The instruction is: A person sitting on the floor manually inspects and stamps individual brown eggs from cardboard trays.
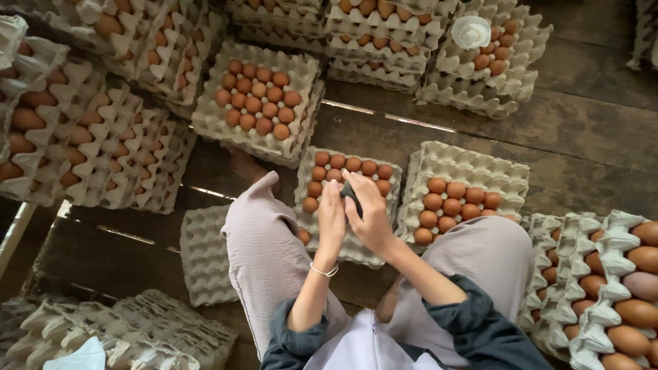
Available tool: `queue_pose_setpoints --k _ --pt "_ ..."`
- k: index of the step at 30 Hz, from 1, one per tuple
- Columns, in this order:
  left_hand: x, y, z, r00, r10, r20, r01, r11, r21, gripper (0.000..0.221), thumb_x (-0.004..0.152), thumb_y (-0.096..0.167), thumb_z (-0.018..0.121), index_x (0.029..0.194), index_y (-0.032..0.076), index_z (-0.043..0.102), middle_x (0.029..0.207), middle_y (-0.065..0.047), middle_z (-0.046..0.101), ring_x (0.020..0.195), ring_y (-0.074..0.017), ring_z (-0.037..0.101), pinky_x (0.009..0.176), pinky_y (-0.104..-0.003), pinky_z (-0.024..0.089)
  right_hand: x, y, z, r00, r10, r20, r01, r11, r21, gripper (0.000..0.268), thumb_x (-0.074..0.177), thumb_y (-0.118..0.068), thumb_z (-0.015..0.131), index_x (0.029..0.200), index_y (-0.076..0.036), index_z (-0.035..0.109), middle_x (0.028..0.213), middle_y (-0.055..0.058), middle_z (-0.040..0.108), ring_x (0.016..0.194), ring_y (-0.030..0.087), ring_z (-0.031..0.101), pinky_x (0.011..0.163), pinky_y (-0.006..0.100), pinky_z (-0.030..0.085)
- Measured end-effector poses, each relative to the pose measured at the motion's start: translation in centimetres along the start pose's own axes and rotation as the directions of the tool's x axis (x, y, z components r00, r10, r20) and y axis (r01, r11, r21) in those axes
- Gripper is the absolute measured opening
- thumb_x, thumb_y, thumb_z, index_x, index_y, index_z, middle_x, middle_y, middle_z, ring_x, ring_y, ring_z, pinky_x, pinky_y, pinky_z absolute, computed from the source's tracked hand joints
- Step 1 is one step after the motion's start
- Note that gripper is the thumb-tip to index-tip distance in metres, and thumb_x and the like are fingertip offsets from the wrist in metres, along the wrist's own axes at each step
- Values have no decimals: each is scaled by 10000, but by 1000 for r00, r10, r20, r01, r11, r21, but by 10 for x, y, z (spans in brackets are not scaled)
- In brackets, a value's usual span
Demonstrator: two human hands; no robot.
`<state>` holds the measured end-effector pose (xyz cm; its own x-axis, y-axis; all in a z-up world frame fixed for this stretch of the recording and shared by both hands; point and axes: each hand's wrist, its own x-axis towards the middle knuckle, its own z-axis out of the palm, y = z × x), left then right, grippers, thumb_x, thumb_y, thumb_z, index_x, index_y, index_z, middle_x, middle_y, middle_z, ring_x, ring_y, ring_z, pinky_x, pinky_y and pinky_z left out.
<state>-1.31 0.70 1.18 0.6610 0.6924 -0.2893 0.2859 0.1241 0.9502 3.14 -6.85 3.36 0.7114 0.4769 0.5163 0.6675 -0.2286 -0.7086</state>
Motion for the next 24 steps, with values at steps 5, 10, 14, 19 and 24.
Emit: queue_pose_setpoints --k 5,10,14,19,24 --pt "-20 36 -1 993 -65 94 52 990 132 573 1012 560 395 1318 141 637 1274 -218 677 1257 -393 589 1075 -524 456 6 8 -11 993 107 58 -112 990 89 415 988 -142 554 1391 -92 642 1260 118 700 1222 296 632 1131 431 421" --pt "-5 0 5 985 -125 119 99 975 201 411 953 618 542 1130 256 623 1075 -153 742 1090 -343 689 960 -457 539 3 24 -7 873 437 214 -479 851 217 427 984 -214 538 1387 -276 667 1191 57 754 1123 215 686 1041 415 490" --pt "6 -8 10 996 -84 -20 85 996 23 494 880 510 729 1183 195 499 1112 -178 690 1036 -310 676 878 -415 558 1 25 -3 823 498 272 -562 784 265 410 1017 -222 499 1391 -260 661 1197 106 749 1105 204 680 1010 427 513" --pt "17 -27 9 991 -66 -112 57 995 -83 537 910 470 734 1211 155 420 1184 -167 591 1040 -297 620 870 -428 533 -1 -8 -7 855 480 198 -514 834 199 463 1004 -260 523 1461 -239 588 1253 177 714 1173 321 664 1013 472 506" --pt "5 -3 3 997 19 -78 -32 985 -167 348 1026 415 619 1050 77 538 876 -69 630 864 -157 575 797 -346 514 -3 -16 -3 986 166 3 -165 976 143 443 966 -134 623 1408 -119 632 1287 117 696 1203 272 654 1048 400 495"
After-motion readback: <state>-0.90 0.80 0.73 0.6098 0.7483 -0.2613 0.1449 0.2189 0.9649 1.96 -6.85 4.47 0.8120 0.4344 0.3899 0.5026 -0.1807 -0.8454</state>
